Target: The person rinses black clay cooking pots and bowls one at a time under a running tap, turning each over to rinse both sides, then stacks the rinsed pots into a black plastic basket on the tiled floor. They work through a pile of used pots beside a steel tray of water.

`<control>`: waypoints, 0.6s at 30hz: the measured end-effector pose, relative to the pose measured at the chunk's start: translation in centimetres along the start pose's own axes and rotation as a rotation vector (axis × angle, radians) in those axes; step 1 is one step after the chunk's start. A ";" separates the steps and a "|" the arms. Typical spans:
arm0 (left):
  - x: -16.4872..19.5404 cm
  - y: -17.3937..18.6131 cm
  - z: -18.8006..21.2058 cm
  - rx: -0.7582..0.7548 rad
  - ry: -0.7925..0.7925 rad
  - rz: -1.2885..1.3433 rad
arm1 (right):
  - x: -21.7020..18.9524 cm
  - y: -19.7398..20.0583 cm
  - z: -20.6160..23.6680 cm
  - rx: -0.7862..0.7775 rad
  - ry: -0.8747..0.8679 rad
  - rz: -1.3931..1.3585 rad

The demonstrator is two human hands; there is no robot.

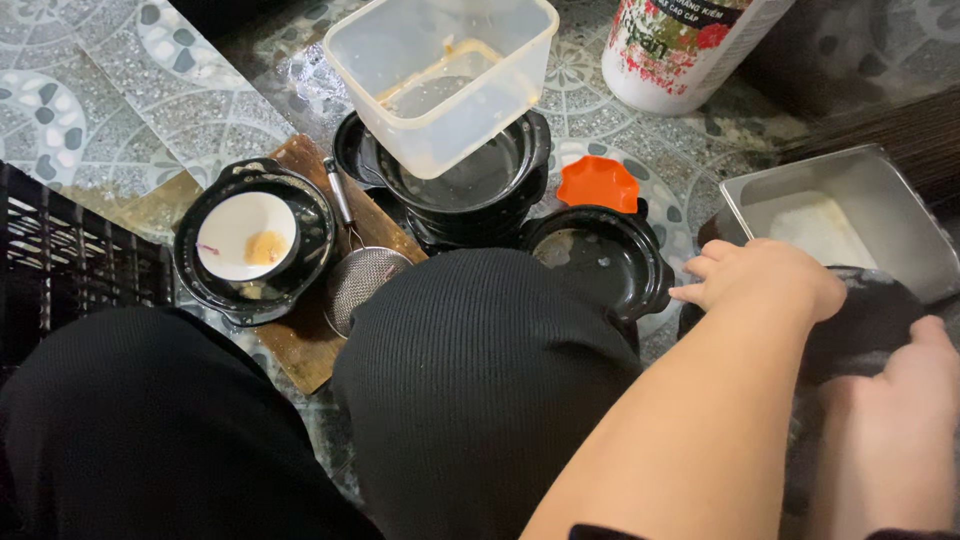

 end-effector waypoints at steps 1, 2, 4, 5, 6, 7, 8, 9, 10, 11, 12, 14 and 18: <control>0.0 0.0 -0.1 0.000 0.000 0.001 | -0.2 0.1 -0.2 0.003 0.007 0.035; 0.0 0.0 -0.1 0.001 -0.001 0.003 | -0.4 0.1 -0.2 -0.003 0.008 0.043; -0.1 0.0 -0.1 0.006 -0.004 0.009 | -0.6 0.0 -0.6 -0.008 0.012 0.026; -0.1 -0.1 -0.1 -0.001 -0.003 0.010 | -0.6 -0.1 -0.8 -0.010 0.009 0.009; -0.2 0.0 -0.1 -0.007 -0.002 0.010 | -0.6 -0.2 -1.1 -0.012 0.002 -0.013; -0.2 0.1 -0.2 -0.011 -0.001 0.009 | -0.6 -0.4 -1.3 -0.017 -0.006 -0.033; -0.3 0.3 -0.2 0.006 0.001 0.031 | -0.5 -0.5 -1.6 -0.021 -0.016 -0.057; -0.3 0.4 -0.2 0.025 0.005 0.056 | -0.4 -0.8 -1.8 -0.025 -0.033 -0.088; -0.3 0.7 -0.2 0.045 0.010 0.085 | -0.2 -0.9 -2.1 -0.029 -0.053 -0.124; -0.4 1.1 -0.3 0.057 0.018 0.085 | 0.0 -1.2 -2.3 -0.032 -0.081 -0.177; -0.5 1.5 -0.5 0.068 0.027 0.082 | 0.3 -1.2 -2.7 -0.022 -0.108 -0.243; -0.8 1.9 -0.7 0.084 0.076 0.134 | 1.2 -1.7 -3.4 -0.004 -0.188 -0.369; -1.0 1.5 -1.0 0.146 0.179 0.436 | 3.3 -2.0 -4.9 0.059 -0.327 -0.672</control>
Point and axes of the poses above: each hand's wrist, its own z-axis away from the middle knuckle, its own y-axis out of the back of the hand, x = y × z, the point moved 4 cm from there along -z, towards the middle knuckle, and after that the axes turned 11 degrees about z, right-handed, at the moved point
